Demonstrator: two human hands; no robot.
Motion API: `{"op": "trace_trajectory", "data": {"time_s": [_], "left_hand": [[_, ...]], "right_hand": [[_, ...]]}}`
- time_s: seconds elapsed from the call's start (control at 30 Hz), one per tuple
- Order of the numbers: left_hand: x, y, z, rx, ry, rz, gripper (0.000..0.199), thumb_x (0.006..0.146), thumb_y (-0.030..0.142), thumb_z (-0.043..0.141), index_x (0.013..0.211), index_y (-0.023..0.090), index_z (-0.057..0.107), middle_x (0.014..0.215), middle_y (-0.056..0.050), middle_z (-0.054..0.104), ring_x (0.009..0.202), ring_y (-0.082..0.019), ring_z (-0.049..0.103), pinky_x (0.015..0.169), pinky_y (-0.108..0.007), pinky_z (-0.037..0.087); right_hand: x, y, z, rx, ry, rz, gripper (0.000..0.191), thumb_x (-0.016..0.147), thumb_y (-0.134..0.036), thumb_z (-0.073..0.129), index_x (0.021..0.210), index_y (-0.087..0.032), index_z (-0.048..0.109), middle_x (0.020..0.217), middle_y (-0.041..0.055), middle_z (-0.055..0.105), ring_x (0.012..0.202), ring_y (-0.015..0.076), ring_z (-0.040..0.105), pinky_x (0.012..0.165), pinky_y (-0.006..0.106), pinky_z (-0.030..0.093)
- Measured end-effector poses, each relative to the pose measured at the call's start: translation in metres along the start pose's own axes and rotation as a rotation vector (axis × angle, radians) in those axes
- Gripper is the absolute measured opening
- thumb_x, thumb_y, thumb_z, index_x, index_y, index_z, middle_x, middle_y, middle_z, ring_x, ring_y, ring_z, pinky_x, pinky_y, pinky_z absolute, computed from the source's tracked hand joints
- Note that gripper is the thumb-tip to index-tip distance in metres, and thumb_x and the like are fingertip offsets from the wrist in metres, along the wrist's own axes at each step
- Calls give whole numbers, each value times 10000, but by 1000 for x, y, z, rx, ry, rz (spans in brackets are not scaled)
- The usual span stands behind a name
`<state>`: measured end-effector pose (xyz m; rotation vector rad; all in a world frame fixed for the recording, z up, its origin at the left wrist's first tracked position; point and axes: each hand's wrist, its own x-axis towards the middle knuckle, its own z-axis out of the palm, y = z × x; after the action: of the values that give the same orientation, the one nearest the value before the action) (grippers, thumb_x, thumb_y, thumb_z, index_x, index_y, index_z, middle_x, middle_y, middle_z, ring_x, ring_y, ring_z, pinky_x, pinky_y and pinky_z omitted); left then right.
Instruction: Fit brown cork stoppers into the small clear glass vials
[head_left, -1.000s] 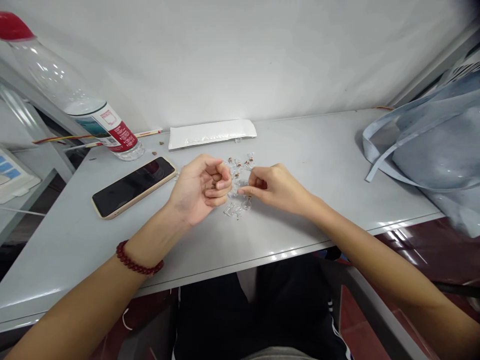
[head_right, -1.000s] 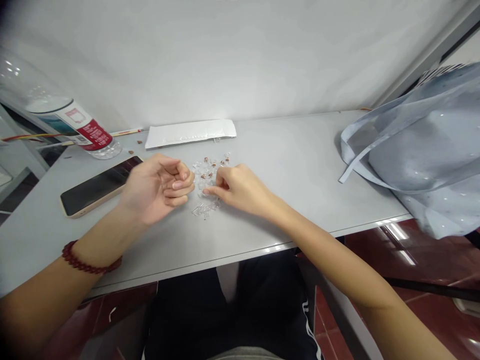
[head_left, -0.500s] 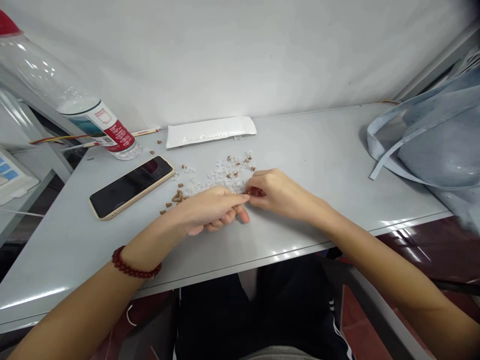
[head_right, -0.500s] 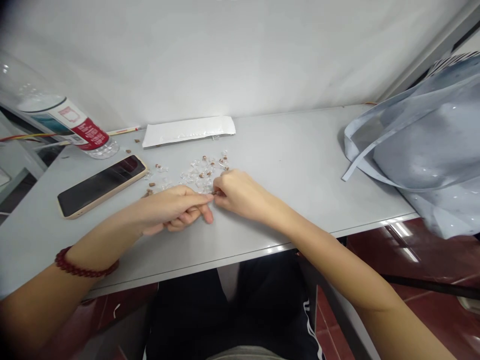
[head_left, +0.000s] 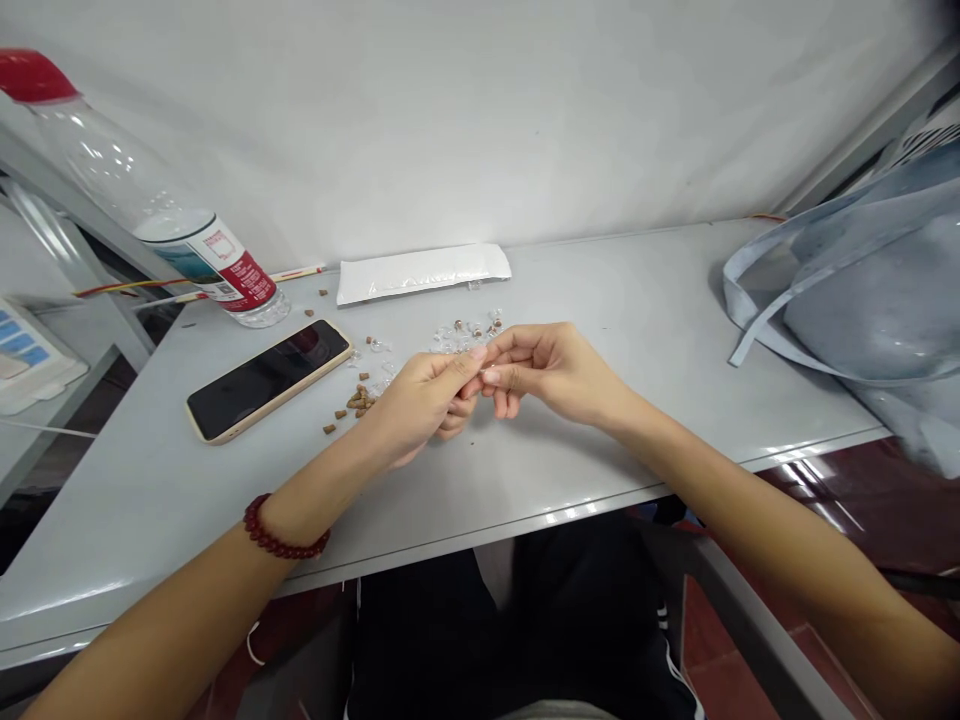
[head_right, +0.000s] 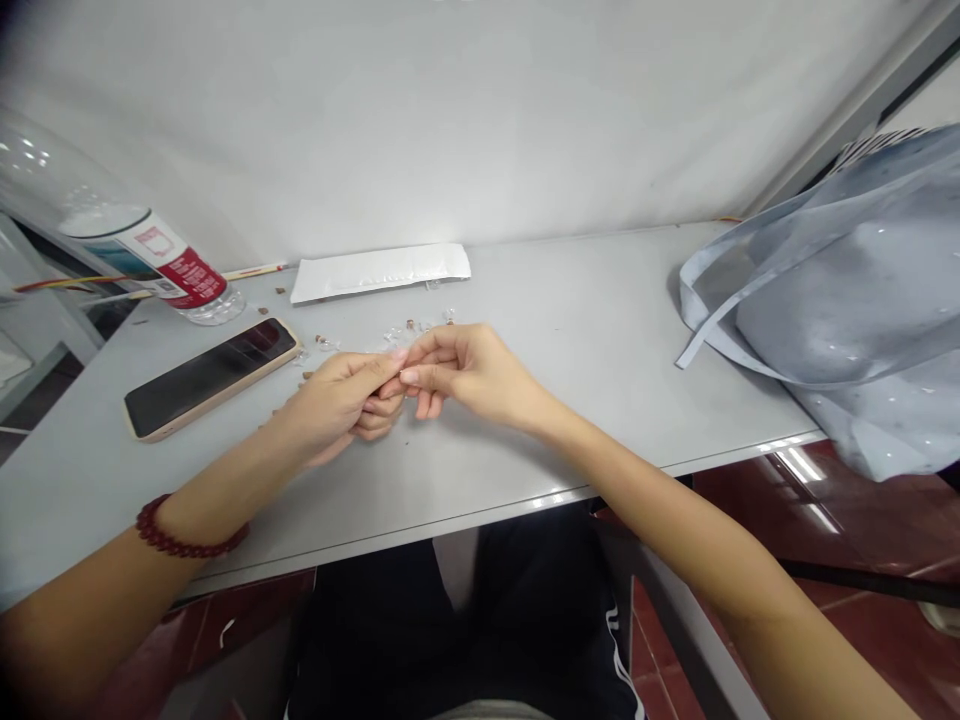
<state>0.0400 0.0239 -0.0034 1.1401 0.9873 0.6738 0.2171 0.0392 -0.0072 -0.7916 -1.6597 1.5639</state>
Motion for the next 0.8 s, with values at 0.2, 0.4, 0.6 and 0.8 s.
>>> {"op": "trace_trajectory", "data": {"time_s": [0.2,0.4,0.6,0.8], "left_hand": [[-3,1,6,20,21,171,463,938,428,411,553,192,313,486,73,205,410,-50,140,391,-205,145],[-4,1,-2,388,352,472,437,878,291,527,493,166,364,490,37,316,466,-67,278,431,-207,229],[3,13,-20,-277,108,-37,317,840,243,469,536,154,457,466,62,281,368,-33,167,343,-175,122],[5,16,-25,-456,78,-95,211,794,158,459,609,105,545,544,33,379,357,-12,247,311,-139,190]], "right_hand": [[5,3,-3,238,-56,26,149,848,-283,638,819,-141,673,712,2,666,535,63,579,541,207,496],[5,-1,-8,-162,287,-96,144,834,-281,631,807,-140,640,672,4,632,540,87,544,549,248,459],[12,6,-23,-691,117,-62,124,824,-240,604,779,-153,682,804,38,682,742,136,578,642,274,417],[9,-1,-54,-906,120,119,221,777,-340,649,918,-176,693,974,64,678,824,179,582,678,307,445]]}}
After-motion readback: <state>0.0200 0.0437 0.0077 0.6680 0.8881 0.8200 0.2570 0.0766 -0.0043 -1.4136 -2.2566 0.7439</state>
